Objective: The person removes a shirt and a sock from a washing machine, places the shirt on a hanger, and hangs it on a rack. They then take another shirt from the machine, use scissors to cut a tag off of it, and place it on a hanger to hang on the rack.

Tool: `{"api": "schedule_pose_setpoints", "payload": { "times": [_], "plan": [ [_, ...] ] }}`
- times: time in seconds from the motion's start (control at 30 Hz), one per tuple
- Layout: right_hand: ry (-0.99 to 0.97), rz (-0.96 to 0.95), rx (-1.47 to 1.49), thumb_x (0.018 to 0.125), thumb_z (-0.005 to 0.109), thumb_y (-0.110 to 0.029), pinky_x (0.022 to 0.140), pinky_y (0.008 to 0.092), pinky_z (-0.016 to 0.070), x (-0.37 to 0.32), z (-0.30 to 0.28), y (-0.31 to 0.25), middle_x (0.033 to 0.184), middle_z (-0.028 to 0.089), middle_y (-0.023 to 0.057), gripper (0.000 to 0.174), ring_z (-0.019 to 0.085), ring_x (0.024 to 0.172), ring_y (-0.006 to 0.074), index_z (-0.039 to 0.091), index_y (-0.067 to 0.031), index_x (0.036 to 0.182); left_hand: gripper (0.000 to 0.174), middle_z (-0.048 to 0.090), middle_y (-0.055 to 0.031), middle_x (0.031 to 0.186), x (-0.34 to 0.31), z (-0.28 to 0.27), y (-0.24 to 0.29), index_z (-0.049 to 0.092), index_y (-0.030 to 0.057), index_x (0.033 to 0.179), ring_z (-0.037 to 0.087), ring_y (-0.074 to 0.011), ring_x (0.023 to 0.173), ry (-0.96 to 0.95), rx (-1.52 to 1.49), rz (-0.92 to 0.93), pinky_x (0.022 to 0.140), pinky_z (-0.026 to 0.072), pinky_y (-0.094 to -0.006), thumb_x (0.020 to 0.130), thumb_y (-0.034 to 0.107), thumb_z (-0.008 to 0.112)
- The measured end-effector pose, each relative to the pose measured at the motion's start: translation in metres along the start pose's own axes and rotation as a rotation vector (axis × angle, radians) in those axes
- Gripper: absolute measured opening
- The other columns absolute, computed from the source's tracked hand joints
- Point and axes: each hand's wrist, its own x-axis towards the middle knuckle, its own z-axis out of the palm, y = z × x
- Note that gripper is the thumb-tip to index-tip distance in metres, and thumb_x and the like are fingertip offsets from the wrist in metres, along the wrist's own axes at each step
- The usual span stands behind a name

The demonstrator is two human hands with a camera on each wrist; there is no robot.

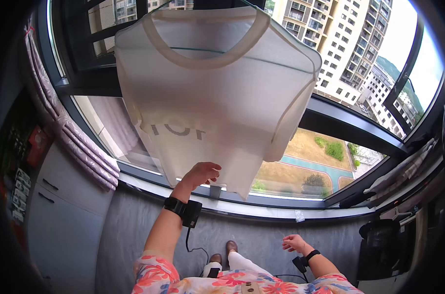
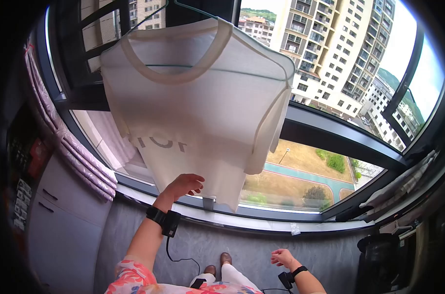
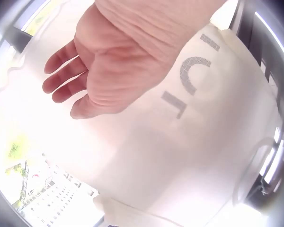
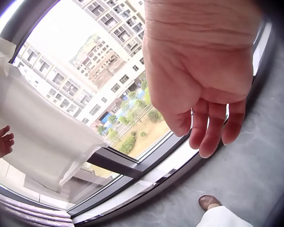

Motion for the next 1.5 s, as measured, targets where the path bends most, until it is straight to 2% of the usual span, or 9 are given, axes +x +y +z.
{"api": "schedule_pose_setpoints", "payload": {
  "times": [0.1, 0.27, 0.53, 0.7, 1.03, 1.1, 1.2, 1.33, 1.5],
  "plan": [
    [-0.011, 0.027, 0.037, 0.082, 0.057, -0.020, 0.060, 0.0289, 0.0486, -0.010, 0.028, 0.024, 0.093, 0.062, 0.0092, 0.028, 0.063, 0.080, 0.0191, 0.053, -0.0040, 0.105, 0.027, 0.061, -0.0011, 0.080, -0.016, 0.008, -0.011, 0.058, 0.0060, 0.102, 0.057, -0.0110, 0.070, -0.012, 0.023, -0.041, 0.063, 0.0448, -0.0258, 0.078, 0.016, 0.059],
    [-0.005, -0.005, 0.050, 0.081, 0.055, -0.018, 0.054, 0.0267, 0.0459, -0.035, 0.006, 0.057, 0.086, 0.062, 0.0071, 0.022, 0.063, 0.072, 0.0159, 0.054, -0.0050, 0.099, 0.025, 0.061, -0.0015, 0.080, -0.015, 0.054, -0.057, 0.057, 0.0049, 0.102, 0.058, -0.0094, 0.067, -0.157, -0.056, -0.070, 0.056, 0.0450, -0.0219, 0.080, 0.017, 0.058],
    [0.106, -0.012, 0.149, 0.082, 0.054, -0.019, 0.059, 0.0279, 0.0472, -0.069, -0.031, 0.097, 0.089, 0.062, 0.0090, 0.026, 0.063, 0.076, 0.0176, 0.054, -0.0022, 0.103, 0.024, 0.062, -0.0034, 0.081, -0.038, 0.125, -0.094, 0.055, 0.0041, 0.104, 0.061, -0.0115, 0.068, -0.233, -0.093, -0.258, 0.059, 0.0477, -0.0223, 0.082, 0.015, 0.057],
    [0.209, -0.109, 0.343, 0.078, 0.055, -0.019, 0.048, 0.0251, 0.0436, -0.083, -0.065, 0.190, 0.079, 0.062, 0.0029, 0.025, 0.060, 0.063, 0.0108, 0.056, -0.0052, 0.099, 0.025, 0.062, -0.0060, 0.080, -0.034, 0.212, -0.105, 0.056, 0.0042, 0.101, 0.061, -0.0147, 0.065, -0.261, -0.070, -0.340, 0.055, 0.0466, -0.0257, 0.077, 0.013, 0.059],
    [0.543, 0.081, 0.851, 0.077, 0.055, -0.013, 0.042, 0.0231, 0.0397, -0.227, -0.152, 0.454, 0.078, 0.061, 0.0027, 0.023, 0.059, 0.060, 0.0105, 0.055, -0.0052, 0.099, 0.026, 0.061, -0.0082, 0.080, -0.040, 0.515, -0.101, 0.051, 0.0018, 0.106, 0.061, -0.0177, 0.067, -0.545, 0.105, -0.441, 0.057, 0.0476, -0.0270, 0.083, 0.013, 0.054],
    [0.575, 0.128, 0.899, 0.081, 0.054, -0.016, 0.047, 0.0213, 0.0430, -0.249, -0.160, 0.495, 0.081, 0.061, 0.0032, 0.023, 0.059, 0.064, 0.0103, 0.054, -0.0048, 0.101, 0.023, 0.061, -0.0089, 0.081, -0.036, 0.579, -0.093, 0.051, 0.0016, 0.105, 0.061, -0.0182, 0.067, -0.627, 0.138, -0.456, 0.056, 0.0476, -0.0266, 0.084, 0.013, 0.052],
    [0.646, 0.171, 0.984, 0.082, 0.052, -0.016, 0.048, 0.0212, 0.0431, -0.270, -0.177, 0.536, 0.083, 0.061, 0.0037, 0.023, 0.060, 0.065, 0.0105, 0.054, -0.0050, 0.102, 0.022, 0.061, -0.0075, 0.080, -0.030, 0.664, -0.079, 0.050, 0.0023, 0.104, 0.061, -0.0176, 0.068, -0.789, 0.246, -0.420, 0.060, 0.0470, -0.0272, 0.086, 0.015, 0.051],
    [0.684, 0.139, 1.083, 0.082, 0.052, -0.017, 0.049, 0.0212, 0.0427, -0.259, -0.216, 0.571, 0.084, 0.060, 0.0035, 0.024, 0.060, 0.067, 0.0105, 0.054, -0.0053, 0.103, 0.018, 0.060, -0.0078, 0.079, -0.006, 0.755, -0.072, 0.054, 0.0024, 0.099, 0.060, -0.0180, 0.069, -0.823, 0.354, -0.394, 0.062, 0.0467, -0.0289, 0.085, 0.013, 0.051],
    [0.710, 0.142, 1.141, 0.082, 0.052, -0.018, 0.051, 0.0221, 0.0419, -0.262, -0.313, 0.614, 0.085, 0.060, 0.0029, 0.024, 0.060, 0.068, 0.0109, 0.054, -0.0058, 0.103, 0.021, 0.060, -0.0096, 0.080, 0.047, 0.876, -0.069, 0.054, 0.0015, 0.103, 0.060, -0.0191, 0.070, -0.866, 0.393, -0.457, 0.062, 0.0472, -0.0290, 0.085, 0.012, 0.050]
  ]
}}
